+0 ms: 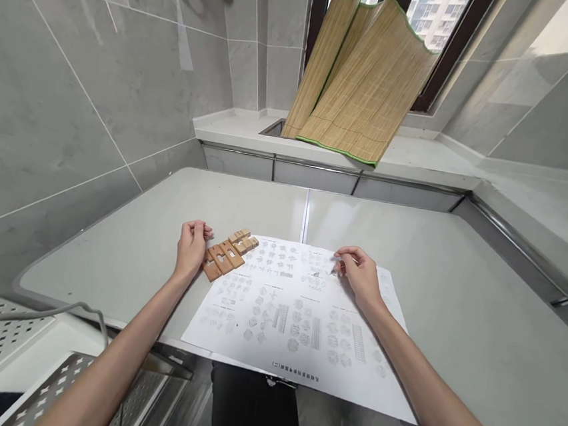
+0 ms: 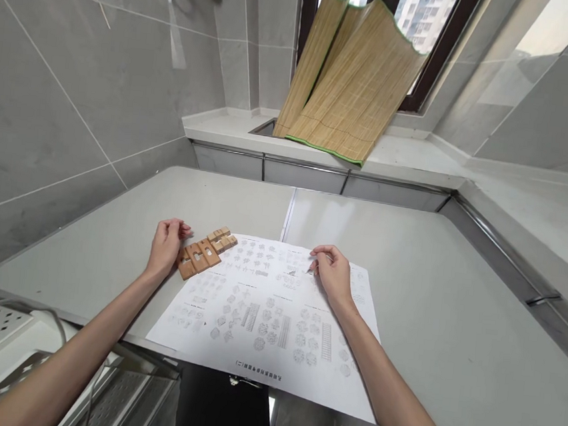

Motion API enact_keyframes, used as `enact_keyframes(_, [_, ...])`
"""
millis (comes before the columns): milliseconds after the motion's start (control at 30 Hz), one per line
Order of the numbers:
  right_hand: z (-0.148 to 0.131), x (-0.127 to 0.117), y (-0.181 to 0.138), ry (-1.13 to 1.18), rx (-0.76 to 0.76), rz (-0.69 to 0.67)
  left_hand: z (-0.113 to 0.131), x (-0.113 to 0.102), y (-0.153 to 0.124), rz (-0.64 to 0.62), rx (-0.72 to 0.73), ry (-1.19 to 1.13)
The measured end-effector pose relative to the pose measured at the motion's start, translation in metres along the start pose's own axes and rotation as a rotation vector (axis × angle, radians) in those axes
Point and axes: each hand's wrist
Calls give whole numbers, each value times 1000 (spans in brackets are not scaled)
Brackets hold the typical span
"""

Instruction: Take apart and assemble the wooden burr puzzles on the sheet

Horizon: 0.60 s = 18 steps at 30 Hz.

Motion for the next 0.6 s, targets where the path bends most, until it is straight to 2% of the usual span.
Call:
enact_keyframes(267, [10, -2, 5, -88, -63, 6, -1, 0, 2, 16, -3, -8])
enact_keyframes(367, [12, -3, 6, -125, -83, -1, 6, -2, -1, 22, 28, 36])
enact_keyframes(500, [12, -2, 6, -150, -106, -22, 29, -1, -18, -2, 226, 158])
enact_keyframes(600, [12, -1, 5, -157, -122, -30, 48, 6, -38, -167, 397, 273])
Point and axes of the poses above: each hand's wrist, its own y-axis towards the middle knuckle, its own x-axis out of the palm, z = x × y, and after that the axes turned 14 degrees about z, right-handed
